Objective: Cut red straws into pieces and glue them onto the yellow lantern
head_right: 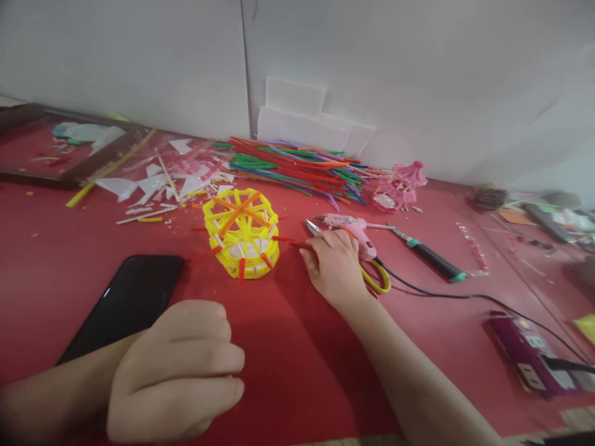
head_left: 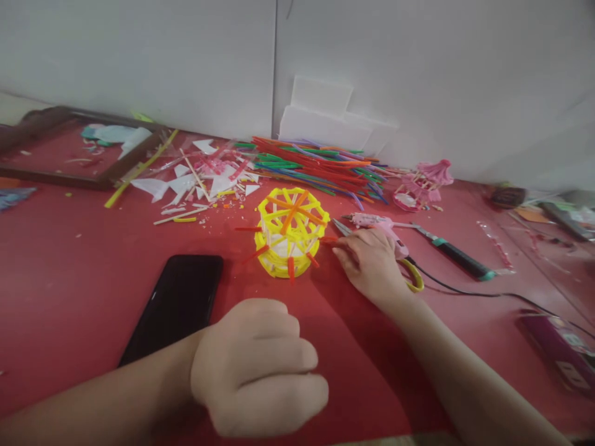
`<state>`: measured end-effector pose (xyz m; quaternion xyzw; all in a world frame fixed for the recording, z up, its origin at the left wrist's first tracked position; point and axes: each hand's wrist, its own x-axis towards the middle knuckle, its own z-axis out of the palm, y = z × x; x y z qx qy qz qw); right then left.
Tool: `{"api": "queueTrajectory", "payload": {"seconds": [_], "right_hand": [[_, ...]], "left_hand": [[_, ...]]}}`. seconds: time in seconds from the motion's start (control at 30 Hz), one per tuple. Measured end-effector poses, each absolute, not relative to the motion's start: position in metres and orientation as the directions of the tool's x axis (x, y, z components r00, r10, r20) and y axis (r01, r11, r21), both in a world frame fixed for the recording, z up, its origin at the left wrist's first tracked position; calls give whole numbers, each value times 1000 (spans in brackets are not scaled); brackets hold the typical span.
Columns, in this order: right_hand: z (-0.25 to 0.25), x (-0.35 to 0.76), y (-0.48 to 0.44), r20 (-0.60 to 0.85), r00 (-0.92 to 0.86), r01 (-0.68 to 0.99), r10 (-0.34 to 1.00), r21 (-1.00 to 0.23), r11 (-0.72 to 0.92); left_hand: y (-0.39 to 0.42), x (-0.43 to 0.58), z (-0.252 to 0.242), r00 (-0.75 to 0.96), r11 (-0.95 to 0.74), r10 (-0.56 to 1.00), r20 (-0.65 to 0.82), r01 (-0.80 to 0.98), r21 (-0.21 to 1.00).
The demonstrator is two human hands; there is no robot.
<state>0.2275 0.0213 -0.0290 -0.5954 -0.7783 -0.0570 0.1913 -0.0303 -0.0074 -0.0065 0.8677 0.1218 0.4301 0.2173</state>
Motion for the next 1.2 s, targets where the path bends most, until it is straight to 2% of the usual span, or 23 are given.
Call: {"api": "queueTrajectory", "payload": {"seconds": [0.03, 0.07, 0.17, 0.27, 0.37, 0.47, 0.57, 0.7, 0.83, 0.97, 1.07, 1.2], "right_hand": [[-30, 224, 22, 372, -215, 952, 903, -126, 278], [-32, 222, 23, 378, -214, 954, 901, -119, 277], [-31, 219, 22, 454, -184, 948, 872, -152, 279], [-17, 221, 9, 673, -97, 917, 734, -225, 328], [4, 219, -9, 843, -103, 844, 527, -206, 495], [20, 209, -22, 758, -386, 655, 526, -177, 735], [23, 197, -26, 663, -533, 516, 525, -237, 823], [19, 188, -29, 655, -553, 465, 515, -271, 843], [19, 187, -33, 693, -466, 511, 550, -297, 807], [21, 187, -34, 711, -455, 500, 536, -294, 815], [20, 188, -35, 691, -514, 475, 508, -264, 839], [19, 189, -35, 680, -528, 452, 508, -281, 846]], "left_hand": [[-5, -28, -1, 669, -914, 275, 691, -40, 403], [-4, -25, 4, 719, -932, 216, 660, -49, 358], [-2, -20, 12, 790, -946, 192, 582, -9, 325], [-3, -22, 12, 730, -915, 274, 626, -3, 404], [-3, -26, 9, 650, -839, 434, 624, 39, 542], [-3, -26, 7, 616, -774, 537, 576, 90, 627], [-5, -23, 9, 598, -766, 568, 565, 135, 628], [-9, -22, 11, 614, -808, 561, 555, 258, 530], [-11, -22, 9, 619, -807, 569, 541, 296, 511], [-11, -21, 6, 598, -768, 616, 513, 309, 561], [-10, -21, 6, 647, -744, 602, 468, 241, 623], [-9, -21, 9, 675, -719, 584, 451, 171, 674]]}}
